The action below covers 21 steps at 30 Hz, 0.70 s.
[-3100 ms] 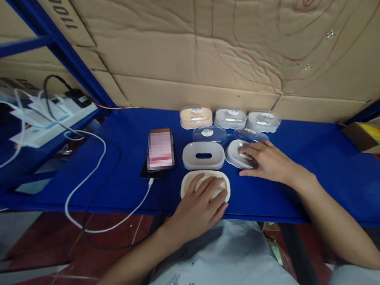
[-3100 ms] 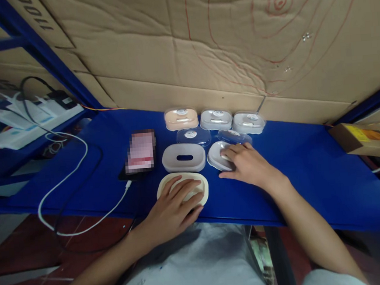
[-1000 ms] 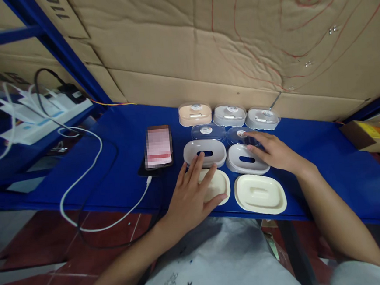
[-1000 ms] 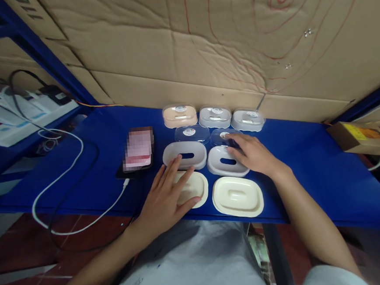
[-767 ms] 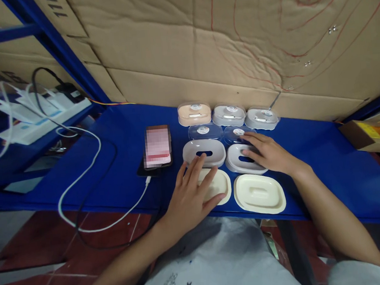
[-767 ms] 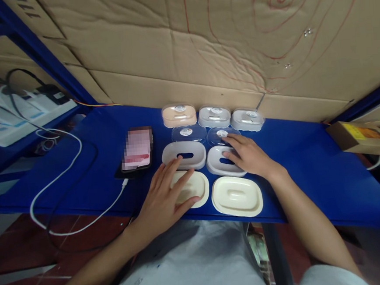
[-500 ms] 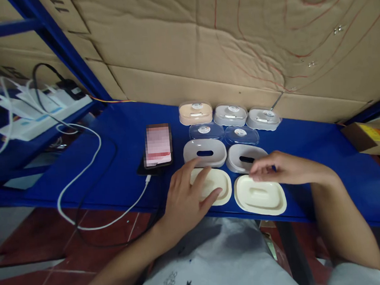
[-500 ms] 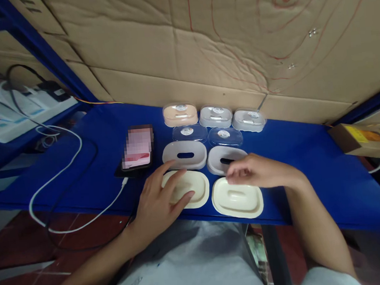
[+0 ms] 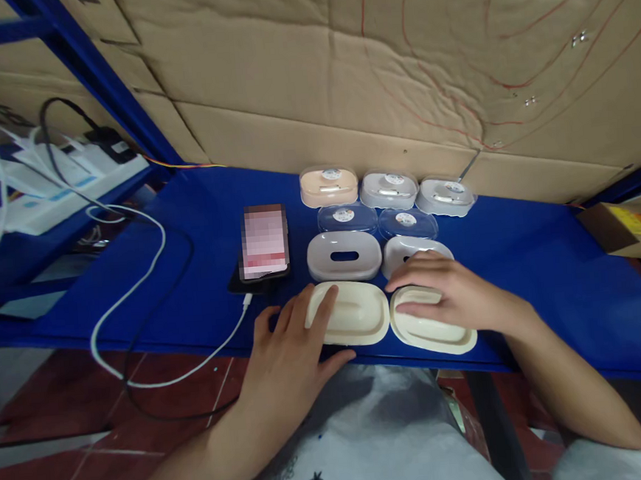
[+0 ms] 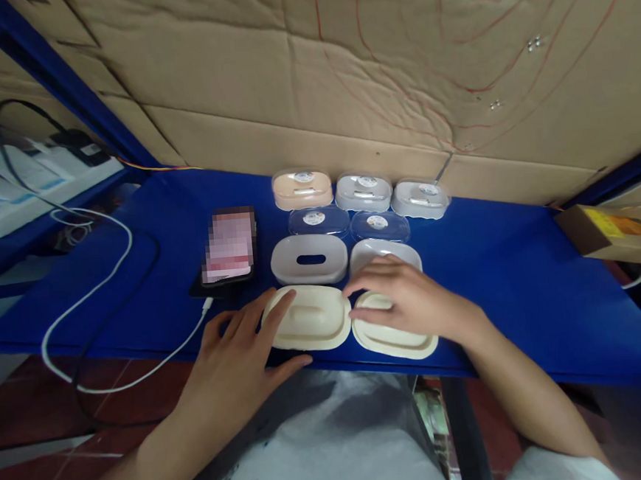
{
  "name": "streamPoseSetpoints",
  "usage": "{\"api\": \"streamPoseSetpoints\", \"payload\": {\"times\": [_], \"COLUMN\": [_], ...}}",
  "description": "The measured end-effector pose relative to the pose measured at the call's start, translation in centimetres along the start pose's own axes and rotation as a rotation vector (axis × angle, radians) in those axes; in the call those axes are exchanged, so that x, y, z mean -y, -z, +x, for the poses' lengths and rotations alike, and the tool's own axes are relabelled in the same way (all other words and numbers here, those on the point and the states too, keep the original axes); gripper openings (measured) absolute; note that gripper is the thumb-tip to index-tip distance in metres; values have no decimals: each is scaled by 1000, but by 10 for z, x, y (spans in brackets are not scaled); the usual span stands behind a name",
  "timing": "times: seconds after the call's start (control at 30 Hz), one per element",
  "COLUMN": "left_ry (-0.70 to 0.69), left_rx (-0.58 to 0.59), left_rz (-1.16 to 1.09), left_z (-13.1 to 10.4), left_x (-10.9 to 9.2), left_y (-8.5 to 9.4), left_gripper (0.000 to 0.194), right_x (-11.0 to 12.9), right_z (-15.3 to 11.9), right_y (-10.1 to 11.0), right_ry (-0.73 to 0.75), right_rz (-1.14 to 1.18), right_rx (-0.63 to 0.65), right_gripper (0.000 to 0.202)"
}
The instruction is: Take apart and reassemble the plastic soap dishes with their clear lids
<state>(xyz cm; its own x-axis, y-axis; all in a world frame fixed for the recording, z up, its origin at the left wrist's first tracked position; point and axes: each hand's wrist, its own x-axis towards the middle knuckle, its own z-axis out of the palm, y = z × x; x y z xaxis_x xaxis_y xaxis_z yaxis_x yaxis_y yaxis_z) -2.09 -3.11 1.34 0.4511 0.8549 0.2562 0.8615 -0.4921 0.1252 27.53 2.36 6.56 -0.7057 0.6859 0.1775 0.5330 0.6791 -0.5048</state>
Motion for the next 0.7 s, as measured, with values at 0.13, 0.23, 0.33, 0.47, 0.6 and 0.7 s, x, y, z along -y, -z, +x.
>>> {"api": "streamPoseSetpoints", "payload": {"times": [0.13, 0.23, 0.33, 0.47, 0.6, 0.7], "left_ry": [-17, -40, -7, 84, 216, 469], "left_rx": [19, 36, 55, -175, -563, -222], "left_rz": [-95, -231, -356, -651, -1227, -1825], "left_z": [2, 2, 2, 5, 12, 19], "left_x": [2, 5, 9, 5, -11, -21], "left_y": [-4, -8, -8, -2, 0, -3], "left_gripper": [77, 81, 83, 86, 84, 72], "right_x": [12, 15, 17, 24, 28, 23], "right_z": [5, 4, 4, 6, 3, 2], "right_y": [-36, -52, -57, -50, -41, -41], "right_ry": [176, 251, 302, 372, 417, 441], "right_rz": [-233, -293, -336, -333, -356, -329], "right_rx": [61, 85, 81, -79, -321, -366], "right_gripper": [31, 34, 28, 16, 14, 31]}}
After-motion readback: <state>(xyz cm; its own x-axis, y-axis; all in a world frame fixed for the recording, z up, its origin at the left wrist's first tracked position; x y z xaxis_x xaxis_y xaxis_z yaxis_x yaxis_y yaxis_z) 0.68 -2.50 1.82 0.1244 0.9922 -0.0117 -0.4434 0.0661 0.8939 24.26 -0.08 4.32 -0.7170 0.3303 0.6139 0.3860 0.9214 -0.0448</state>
